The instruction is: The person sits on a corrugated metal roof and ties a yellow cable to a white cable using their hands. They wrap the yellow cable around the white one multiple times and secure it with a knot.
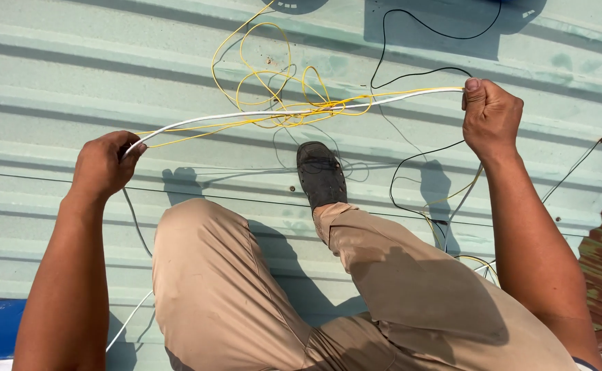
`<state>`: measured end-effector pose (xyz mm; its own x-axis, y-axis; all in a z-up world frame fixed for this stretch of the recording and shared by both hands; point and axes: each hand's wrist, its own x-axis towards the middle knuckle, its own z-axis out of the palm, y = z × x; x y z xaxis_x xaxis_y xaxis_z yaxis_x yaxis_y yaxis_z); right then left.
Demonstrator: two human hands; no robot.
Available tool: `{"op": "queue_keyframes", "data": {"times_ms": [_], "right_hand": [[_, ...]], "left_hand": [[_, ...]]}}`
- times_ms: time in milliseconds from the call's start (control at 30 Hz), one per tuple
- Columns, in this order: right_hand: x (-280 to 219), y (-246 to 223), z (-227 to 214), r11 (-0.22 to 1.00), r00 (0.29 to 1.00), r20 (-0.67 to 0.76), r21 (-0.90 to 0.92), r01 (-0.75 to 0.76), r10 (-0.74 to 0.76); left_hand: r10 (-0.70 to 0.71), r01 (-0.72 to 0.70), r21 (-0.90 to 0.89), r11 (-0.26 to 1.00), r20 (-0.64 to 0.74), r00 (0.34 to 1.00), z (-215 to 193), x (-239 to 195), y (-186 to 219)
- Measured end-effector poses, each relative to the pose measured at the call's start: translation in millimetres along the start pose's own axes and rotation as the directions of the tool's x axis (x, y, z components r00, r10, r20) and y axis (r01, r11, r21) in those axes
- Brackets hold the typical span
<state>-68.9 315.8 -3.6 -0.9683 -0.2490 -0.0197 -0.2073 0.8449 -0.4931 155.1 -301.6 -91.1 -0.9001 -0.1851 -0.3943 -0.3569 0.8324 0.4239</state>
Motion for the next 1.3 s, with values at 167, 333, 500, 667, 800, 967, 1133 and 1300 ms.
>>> {"op": "queue_keyframes", "data": {"times_ms": [167,333,500,667,800,967,1133,1300], "right_hand": [[4,-20,1,0.973,0.979,0.066,-0.110,0.201,-0.195],[9,-73,7,0.964,0.961,0.102,0.099,0.248,-0.257],[14,-120,8,0.865,0.942,0.131,0.451,0.221,-0.309],[9,-138,-12,0.780,0.953,0.079,0.596,0.190,-0.292],[-2,-127,-41,0.841,0.962,0.000,0.485,0.239,-0.273],[-9,-48,-47,0.890,0.993,-0.038,0.442,0.114,-0.108],[-23,-49,-55,0.956,0.986,0.013,0.250,0.156,-0.164],[-20,-58,-36,0.964,0.953,0.160,-0.026,0.265,-0.258]], "left_hand": [[-0.090,0.101,0.091,0.991,-0.118,0.989,8,-96,-87],[-0.510,0.580,-0.472,0.664,0.281,0.813,-18,-120,-82],[-0.238,0.106,-0.315,0.943,-0.420,0.876,-21,-71,-39],[0.304,-0.417,-0.391,0.821,-0.321,0.897,-31,21,121],[0.719,-0.128,-0.809,0.573,0.422,0.552,-14,59,191],[0.870,0.180,-0.936,0.302,0.348,0.351,6,48,199],[0.717,-0.001,-0.896,0.443,0.354,0.601,-14,64,165],[0.250,-0.117,-0.680,0.724,0.101,0.963,-23,70,99]]}}
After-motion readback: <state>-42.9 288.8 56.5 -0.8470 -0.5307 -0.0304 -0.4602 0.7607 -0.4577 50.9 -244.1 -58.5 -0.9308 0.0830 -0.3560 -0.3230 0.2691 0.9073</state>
